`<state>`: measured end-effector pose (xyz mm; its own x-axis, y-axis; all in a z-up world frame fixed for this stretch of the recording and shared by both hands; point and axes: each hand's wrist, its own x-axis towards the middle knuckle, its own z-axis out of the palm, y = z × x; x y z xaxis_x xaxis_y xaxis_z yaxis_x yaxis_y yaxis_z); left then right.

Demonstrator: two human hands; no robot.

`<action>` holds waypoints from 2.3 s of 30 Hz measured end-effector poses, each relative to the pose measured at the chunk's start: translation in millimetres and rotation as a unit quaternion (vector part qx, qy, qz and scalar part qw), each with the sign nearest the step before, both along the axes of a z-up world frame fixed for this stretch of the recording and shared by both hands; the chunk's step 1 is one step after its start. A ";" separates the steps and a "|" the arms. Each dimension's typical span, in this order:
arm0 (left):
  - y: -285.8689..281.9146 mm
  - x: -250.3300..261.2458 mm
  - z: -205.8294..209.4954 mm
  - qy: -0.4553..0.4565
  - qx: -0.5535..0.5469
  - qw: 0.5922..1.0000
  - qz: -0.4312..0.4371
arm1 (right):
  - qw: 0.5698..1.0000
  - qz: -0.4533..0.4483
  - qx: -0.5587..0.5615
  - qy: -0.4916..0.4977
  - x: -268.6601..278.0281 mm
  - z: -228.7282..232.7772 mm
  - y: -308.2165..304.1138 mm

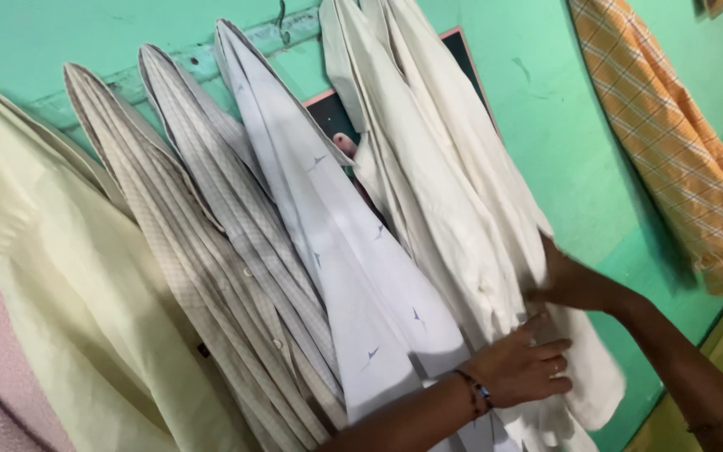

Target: The person hangs several shirts and a towel on a wall-mounted rack. They pick up each item, unfold it, and drape it over the hooks, adjusting the fabric to hang neatly.

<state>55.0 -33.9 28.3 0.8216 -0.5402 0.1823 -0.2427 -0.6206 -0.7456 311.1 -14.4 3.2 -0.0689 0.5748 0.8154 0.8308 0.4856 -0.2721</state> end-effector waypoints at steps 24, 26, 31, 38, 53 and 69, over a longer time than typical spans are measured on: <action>82.3 -124.3 266.1 -0.250 0.101 0.848 0.455 | 0.806 -0.483 0.162 -0.302 -101.7 207.8 29.4; 80.8 -120.5 263.9 -0.240 0.113 0.849 0.456 | 0.804 -0.481 0.142 -0.319 -102.9 205.3 27.1; 81.7 -121.2 256.6 -0.240 0.088 0.860 0.442 | 0.820 -0.465 0.070 -0.326 -140.8 203.4 7.9; 90.7 -107.9 265.4 -0.274 0.089 0.861 0.420 | 0.781 -0.412 0.254 -0.395 -176.9 227.6 -0.8; 159.0 -55.9 338.1 -0.278 -0.439 0.789 0.328 | 0.949 -0.120 0.279 0.082 -167.0 250.7 44.0; 164.9 -40.6 337.6 -0.389 -0.386 0.792 0.269 | 0.901 -0.380 0.177 -0.114 -173.1 227.6 64.0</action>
<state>14.4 131.0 365.9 0.3713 0.3701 0.8516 0.5587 -0.8216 0.1135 138.0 49.6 230.9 0.0457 0.2340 0.9712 0.9745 -0.2242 0.0082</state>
